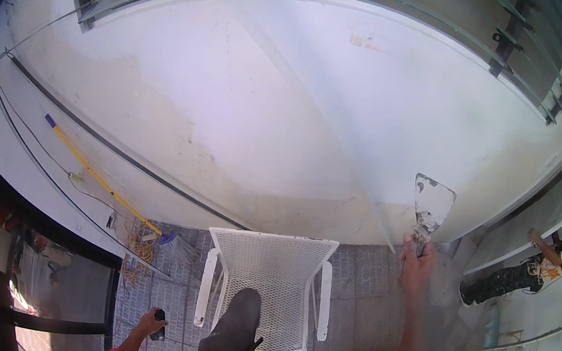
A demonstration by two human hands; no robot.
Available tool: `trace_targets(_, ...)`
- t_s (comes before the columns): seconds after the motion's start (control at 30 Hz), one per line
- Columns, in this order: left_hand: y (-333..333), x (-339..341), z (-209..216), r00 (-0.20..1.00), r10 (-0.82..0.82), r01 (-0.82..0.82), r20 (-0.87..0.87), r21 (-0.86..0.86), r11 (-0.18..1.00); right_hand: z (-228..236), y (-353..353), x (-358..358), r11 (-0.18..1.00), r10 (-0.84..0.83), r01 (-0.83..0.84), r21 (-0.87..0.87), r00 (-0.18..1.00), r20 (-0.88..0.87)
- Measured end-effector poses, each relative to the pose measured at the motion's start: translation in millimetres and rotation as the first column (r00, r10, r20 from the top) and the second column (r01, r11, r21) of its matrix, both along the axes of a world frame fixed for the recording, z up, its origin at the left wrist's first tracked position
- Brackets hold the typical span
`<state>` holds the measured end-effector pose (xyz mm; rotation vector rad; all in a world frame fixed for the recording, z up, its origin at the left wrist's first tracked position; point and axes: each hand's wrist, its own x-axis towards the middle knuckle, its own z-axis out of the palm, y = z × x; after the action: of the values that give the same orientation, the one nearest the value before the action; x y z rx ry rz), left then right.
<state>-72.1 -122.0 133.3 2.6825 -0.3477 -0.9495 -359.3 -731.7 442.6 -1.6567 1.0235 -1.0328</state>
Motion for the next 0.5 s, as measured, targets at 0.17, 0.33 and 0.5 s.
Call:
trace_targets(0.17,-53.5,80.1,67.6,0.968,0.232,-0.218,0.092,-0.141,0.966,24.0,14.4,20.4,0.994,0.031,-0.014,0.107,0.987,-0.158)
trace_targets(0.33,-143.7,93.8,69.0,0.689,0.723,-0.673,-0.049,-0.413,0.614,-61.2,97.8,-13.4,0.936,-0.016,0.219,0.276,0.808,-0.588)
trace_targets(0.5,-231.4,42.8,140.1,0.715,0.438,-0.688,-0.546,-0.432,0.583,-136.3,110.8,-62.9,0.941,-0.004,0.172,0.291,0.867,-0.499)
